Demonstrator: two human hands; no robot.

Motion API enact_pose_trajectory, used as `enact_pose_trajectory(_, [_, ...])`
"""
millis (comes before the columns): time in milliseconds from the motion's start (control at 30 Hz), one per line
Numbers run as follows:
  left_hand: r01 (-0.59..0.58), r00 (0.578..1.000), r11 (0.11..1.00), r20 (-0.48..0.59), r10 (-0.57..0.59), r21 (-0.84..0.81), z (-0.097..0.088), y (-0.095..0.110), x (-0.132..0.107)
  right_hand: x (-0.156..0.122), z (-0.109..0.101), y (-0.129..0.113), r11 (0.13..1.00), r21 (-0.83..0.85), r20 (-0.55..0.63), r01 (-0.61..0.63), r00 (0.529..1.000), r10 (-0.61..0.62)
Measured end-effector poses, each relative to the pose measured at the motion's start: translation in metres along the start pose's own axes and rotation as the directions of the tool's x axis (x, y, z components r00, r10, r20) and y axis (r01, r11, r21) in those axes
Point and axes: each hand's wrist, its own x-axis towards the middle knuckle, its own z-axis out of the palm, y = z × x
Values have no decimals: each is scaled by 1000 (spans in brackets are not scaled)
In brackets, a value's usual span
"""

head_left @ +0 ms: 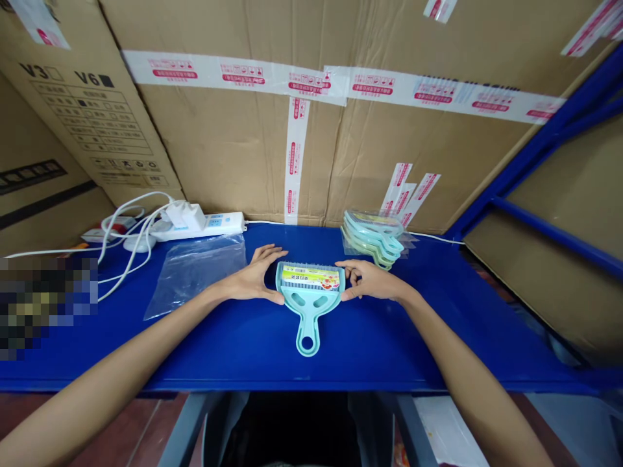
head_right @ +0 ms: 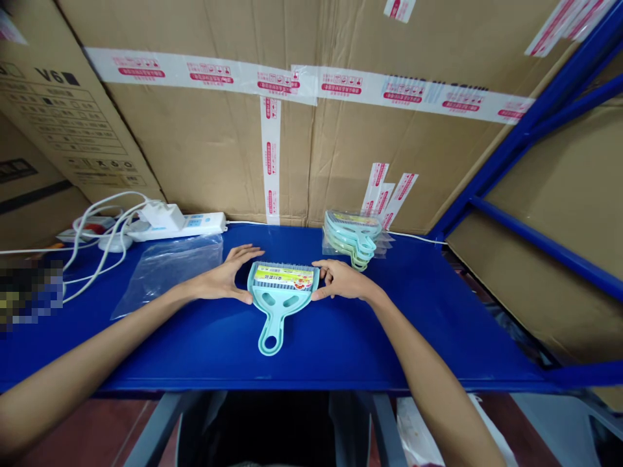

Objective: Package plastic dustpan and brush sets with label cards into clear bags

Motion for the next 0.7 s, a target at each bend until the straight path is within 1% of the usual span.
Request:
enact_pose_trajectory(100, [-24,1000,999,-19,23,-38,-2,4,-1,-2,-1,0,999,-40,-14,8,1000,-9])
enact_pose_trajectory(233, [-39,999,995,-10,39,-96,-6,16,-1,-1,-1,3,999,-40,-29,26,999,-27])
enact_pose_trajectory(333, [-46,999,991,-20,43,-127,-7,21,-1,0,0,4,1000,4,-36,14,999,-14])
enact_pose_trajectory(433, [-48,998,988,-42,42,-147,-6,20,-2,-4,-1,2,998,54,-90,-12,996,17])
enact_pose_trajectory(533, [-30,999,989,-42,25,-143,-6,18,-3,-11,-3,-2,999,-12,-161,-39,986,36])
enact_pose_trajectory(600, [-15,999,991,-33,10,-135,-7,19,-5,-16,-4,-6,996,-71,-187,-46,982,32])
enact_pose_trajectory(700, [-15,1000,991,-27,11,-135,-8,19,-6,-19,-4,-10,993,-114,-212,-36,977,12])
